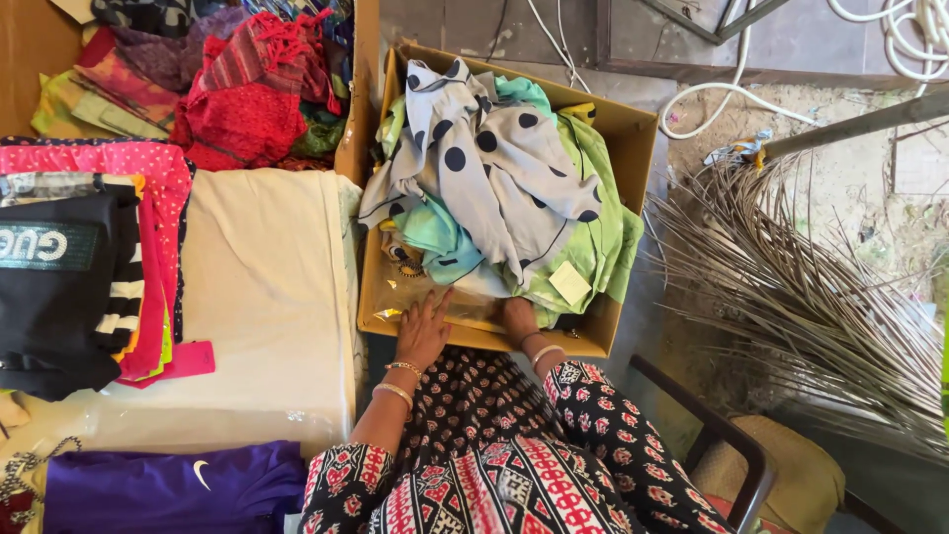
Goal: The person sorts through various clothing items on a table and in a cardboard box. They pick up a purple t-shirt, place it into a clear plastic bag, and seal the bag.
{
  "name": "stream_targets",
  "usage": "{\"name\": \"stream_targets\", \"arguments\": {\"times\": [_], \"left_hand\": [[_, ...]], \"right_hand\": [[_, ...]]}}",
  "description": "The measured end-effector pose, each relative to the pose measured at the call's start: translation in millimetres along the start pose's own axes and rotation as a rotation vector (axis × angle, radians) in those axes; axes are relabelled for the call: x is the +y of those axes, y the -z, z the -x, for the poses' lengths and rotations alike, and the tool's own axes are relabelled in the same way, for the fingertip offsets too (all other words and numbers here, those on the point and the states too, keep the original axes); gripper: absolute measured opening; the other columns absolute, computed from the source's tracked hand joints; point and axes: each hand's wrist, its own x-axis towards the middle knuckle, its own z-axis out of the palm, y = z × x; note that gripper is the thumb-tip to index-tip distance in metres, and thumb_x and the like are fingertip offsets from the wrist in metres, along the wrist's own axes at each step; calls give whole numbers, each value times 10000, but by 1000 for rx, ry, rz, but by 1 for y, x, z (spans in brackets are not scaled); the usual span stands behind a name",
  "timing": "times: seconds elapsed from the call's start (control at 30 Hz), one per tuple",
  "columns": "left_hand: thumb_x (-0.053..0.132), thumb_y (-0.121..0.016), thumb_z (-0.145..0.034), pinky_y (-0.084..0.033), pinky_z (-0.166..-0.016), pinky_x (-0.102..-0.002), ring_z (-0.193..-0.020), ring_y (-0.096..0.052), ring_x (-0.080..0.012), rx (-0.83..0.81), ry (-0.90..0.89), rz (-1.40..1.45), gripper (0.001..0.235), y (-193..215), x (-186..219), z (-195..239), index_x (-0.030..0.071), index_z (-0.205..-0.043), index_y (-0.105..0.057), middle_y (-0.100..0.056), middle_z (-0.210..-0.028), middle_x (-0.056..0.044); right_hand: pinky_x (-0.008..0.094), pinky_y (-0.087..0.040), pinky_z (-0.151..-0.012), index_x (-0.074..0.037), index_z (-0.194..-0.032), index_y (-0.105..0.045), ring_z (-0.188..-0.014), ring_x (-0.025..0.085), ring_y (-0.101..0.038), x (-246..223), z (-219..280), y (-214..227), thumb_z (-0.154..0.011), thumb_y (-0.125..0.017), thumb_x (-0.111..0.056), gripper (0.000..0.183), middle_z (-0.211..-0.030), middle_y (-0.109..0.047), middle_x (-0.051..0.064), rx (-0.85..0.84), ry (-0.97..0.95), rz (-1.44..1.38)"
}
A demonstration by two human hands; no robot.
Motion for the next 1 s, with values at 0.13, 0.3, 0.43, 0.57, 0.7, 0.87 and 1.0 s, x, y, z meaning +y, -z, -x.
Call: {"name": "stream_targets", "arguments": {"times": [0.13,0.3,0.43,0.57,0.7,0.87,1.0], "left_hand": [[356,-617,-932,-348,-1111,-579,-1356,-431,-440,-11,16,-8,840,2,1,0,303,-1626,-146,-312,-1619,-136],[354,-650,-906,-369,-1083,-576,-1325,-450,-430,42,13,11,878,3,1,1,278,-1627,-155,-332,-1605,-153],[326,-663,-895,-379,-1094,-560,-1305,-470,-415,96,15,40,895,-2,-1,0,249,-1636,-167,-354,-1599,-163],[333,-698,-873,-378,-1090,-545,-1318,-460,-408,72,42,38,927,9,2,0,250,-1628,-166,-355,-1572,-164],[330,-715,-864,-371,-1082,-546,-1326,-445,-428,65,63,16,946,4,1,0,247,-1620,-152,-342,-1570,-177],[310,-693,-886,-371,-1092,-546,-1321,-455,-424,44,55,13,947,6,0,-2,199,-1636,-125,-346,-1555,-210],[316,-681,-905,-392,-1077,-538,-1319,-464,-417,41,44,-20,921,4,-1,-1,188,-1638,-140,-351,-1560,-203]], "right_hand": [[439,-553,-710,28,-905,-742,-772,348,-684,10,-33,-65,-811,-808,-189,245,-890,-731,229,433,-268,-760],[314,-561,-579,-17,-906,-690,-635,171,-688,2,-19,-37,-855,-690,-43,57,-775,-730,77,304,-575,-1811],[302,-518,-570,65,-912,-700,-624,192,-669,11,-1,-25,-886,-726,1,74,-768,-719,119,265,-471,-1763],[258,-515,-595,88,-978,-670,-659,158,-658,11,20,-4,-904,-743,-17,148,-840,-702,109,246,-449,-1848],[251,-512,-590,74,-1048,-646,-674,153,-644,13,30,16,-881,-717,16,191,-882,-693,98,253,-441,-1905],[230,-534,-618,1,-1086,-633,-697,122,-631,31,72,37,-914,-684,-28,181,-897,-682,59,114,-520,-2105],[189,-474,-588,-29,-1051,-632,-704,82,-594,49,125,47,-960,-702,-41,115,-871,-662,18,12,-381,-2168]]}}
